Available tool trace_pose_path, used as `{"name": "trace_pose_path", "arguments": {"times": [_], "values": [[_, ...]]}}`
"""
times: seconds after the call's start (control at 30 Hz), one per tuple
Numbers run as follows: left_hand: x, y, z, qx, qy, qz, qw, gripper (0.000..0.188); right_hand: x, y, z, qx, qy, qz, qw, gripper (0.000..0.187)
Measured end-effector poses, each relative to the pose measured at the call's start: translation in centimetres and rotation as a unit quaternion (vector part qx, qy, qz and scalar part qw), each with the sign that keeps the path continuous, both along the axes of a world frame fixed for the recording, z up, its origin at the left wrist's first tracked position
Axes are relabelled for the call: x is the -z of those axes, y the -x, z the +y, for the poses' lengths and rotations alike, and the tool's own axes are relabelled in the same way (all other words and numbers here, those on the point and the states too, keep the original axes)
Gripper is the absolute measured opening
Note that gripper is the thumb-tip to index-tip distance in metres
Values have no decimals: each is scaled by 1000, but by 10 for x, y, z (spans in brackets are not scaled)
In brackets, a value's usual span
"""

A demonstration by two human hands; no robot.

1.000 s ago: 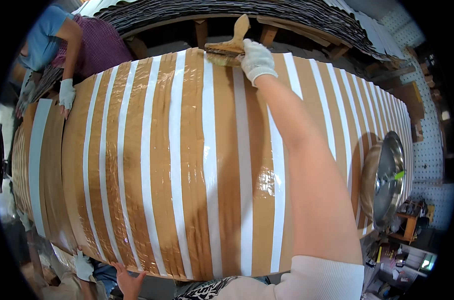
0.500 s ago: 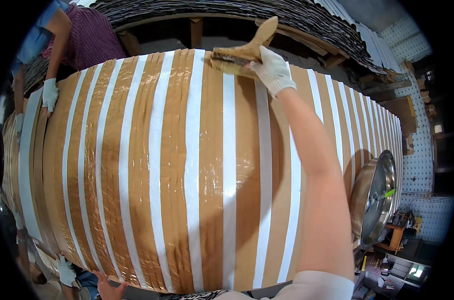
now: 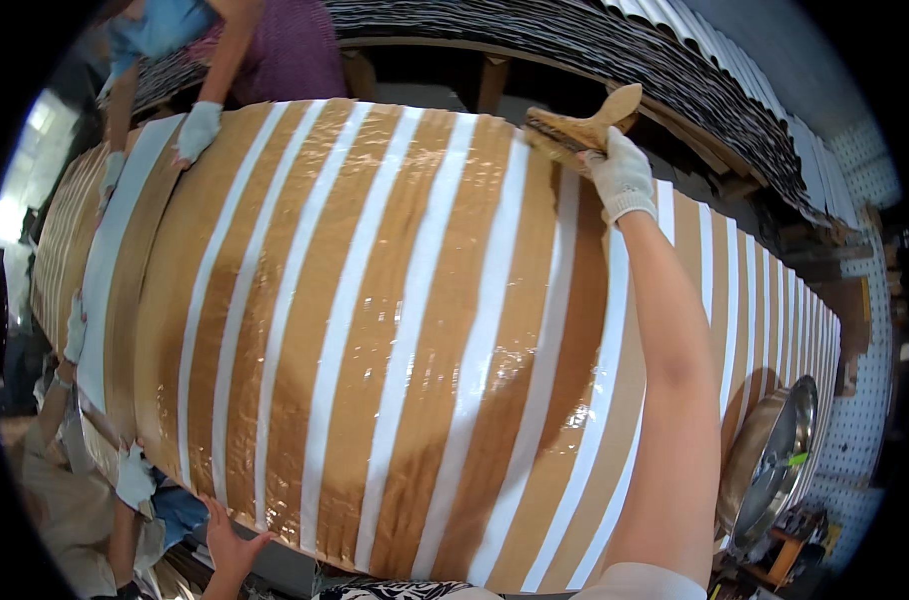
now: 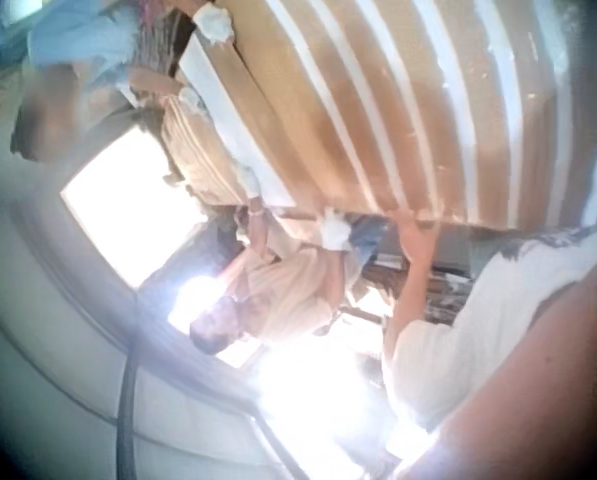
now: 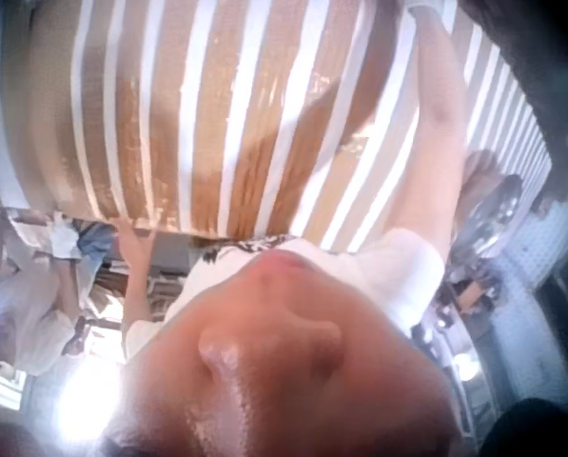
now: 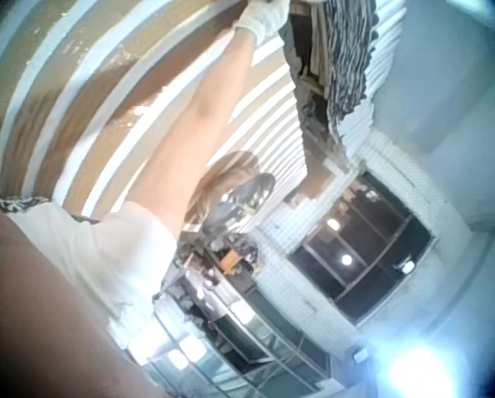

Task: The person repeatedly brushes a liquid adhesive onto a large sheet of brown paper that is laid over a curved wooden form. They dip a brush into a metal bowl of liquid and apply it in long strokes along the paper surface, working methodically across the area.

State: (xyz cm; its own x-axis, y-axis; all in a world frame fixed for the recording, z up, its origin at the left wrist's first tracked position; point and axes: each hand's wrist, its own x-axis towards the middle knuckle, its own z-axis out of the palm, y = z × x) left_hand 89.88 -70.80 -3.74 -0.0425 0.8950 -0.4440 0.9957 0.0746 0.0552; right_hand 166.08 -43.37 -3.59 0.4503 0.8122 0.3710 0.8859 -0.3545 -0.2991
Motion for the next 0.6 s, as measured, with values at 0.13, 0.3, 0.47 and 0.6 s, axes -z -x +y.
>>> {"name": "trace_pose_path", "arguments": {"times": [0.13,0.3,0.47,0.6], "values": [[4,1,-9,-12,-47,-59,997,138,-20,33,47,62,-164,277,945,37],[7,3,-22,-24,-62,-71,995,140,-69,199,113,-82,-68,482,870,47],[-6,-14,-8,-74,-55,-114,989,132,-37,362,174,-160,-87,452,873,53],[-10,-20,-6,-81,-17,-95,992,129,-26,422,179,-57,34,252,965,55]]}}
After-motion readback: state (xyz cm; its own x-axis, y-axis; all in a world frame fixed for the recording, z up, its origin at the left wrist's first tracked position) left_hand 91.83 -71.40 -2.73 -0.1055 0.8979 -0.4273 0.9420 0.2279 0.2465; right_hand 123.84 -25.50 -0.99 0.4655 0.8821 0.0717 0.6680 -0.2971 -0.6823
